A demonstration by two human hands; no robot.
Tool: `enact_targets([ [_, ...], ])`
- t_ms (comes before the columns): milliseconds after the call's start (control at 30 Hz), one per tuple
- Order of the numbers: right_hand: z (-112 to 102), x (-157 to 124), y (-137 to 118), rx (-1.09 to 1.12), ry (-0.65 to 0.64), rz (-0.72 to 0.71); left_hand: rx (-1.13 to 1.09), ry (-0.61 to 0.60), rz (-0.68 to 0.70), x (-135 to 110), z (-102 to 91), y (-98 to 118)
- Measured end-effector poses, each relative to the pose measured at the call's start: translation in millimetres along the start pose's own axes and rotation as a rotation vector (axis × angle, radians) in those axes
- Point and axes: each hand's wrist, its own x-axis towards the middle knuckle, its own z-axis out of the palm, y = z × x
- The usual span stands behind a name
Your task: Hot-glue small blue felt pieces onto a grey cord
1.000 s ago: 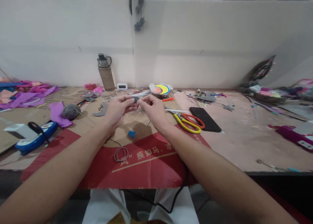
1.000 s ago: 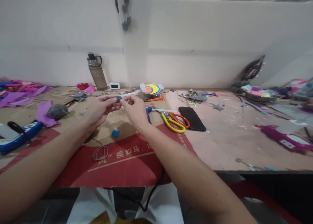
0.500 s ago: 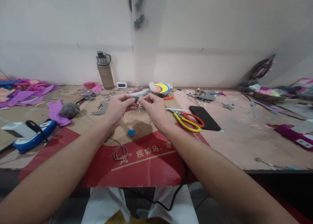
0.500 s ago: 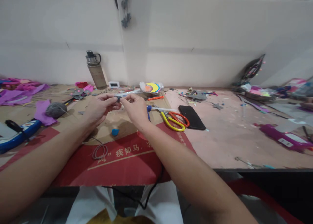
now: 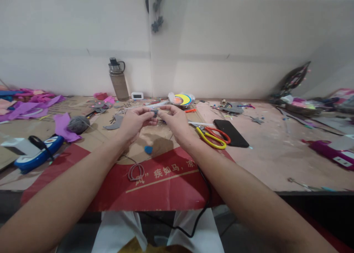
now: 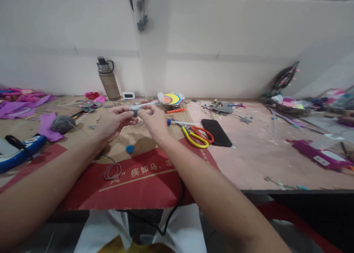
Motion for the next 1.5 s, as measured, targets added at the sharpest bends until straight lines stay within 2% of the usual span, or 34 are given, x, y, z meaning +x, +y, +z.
enact_targets([
  [100,-2,1,0,0.130,-0.078,0.034,-0.040,-0.032,-0.043,1,-1.5,1],
  [267,-4,-1,-2,0.123,-0.064,0.091,-0.076,-0.045,-0.162,5,-5.3,3],
  [500,-4,-3,-1,0.089,-0.054,0.099,0.059,-0.058,-0.096,2,-6.9,4],
  [700,-2,-6,-3,0.041,-0.098,0.076,0.178,-0.049,-0.046,0,-4.7,3],
  [833,-2,-11,-10,0.118,-0.146,0.125,0.093,-0.094,-0.160,2,-8.8,5],
  [967,-6,-14,-13,0.270,-0.278,0.195,-0.025,-0.173,-0.272,5,-15.1,5],
  [1100,-9,-11,-9,0.240,-0.274,0.229,0.032,-0.221,-0.254,8,-19.7,2],
  [1300,-13,-9,-2,0.191,-0.222,0.175,0.016,-0.246,-0.251,9,-22.3,2],
  [1500,-9,-9,1,0.161,-0.207,0.133,0.158,-0.191,-0.124,5,-14.9,3],
])
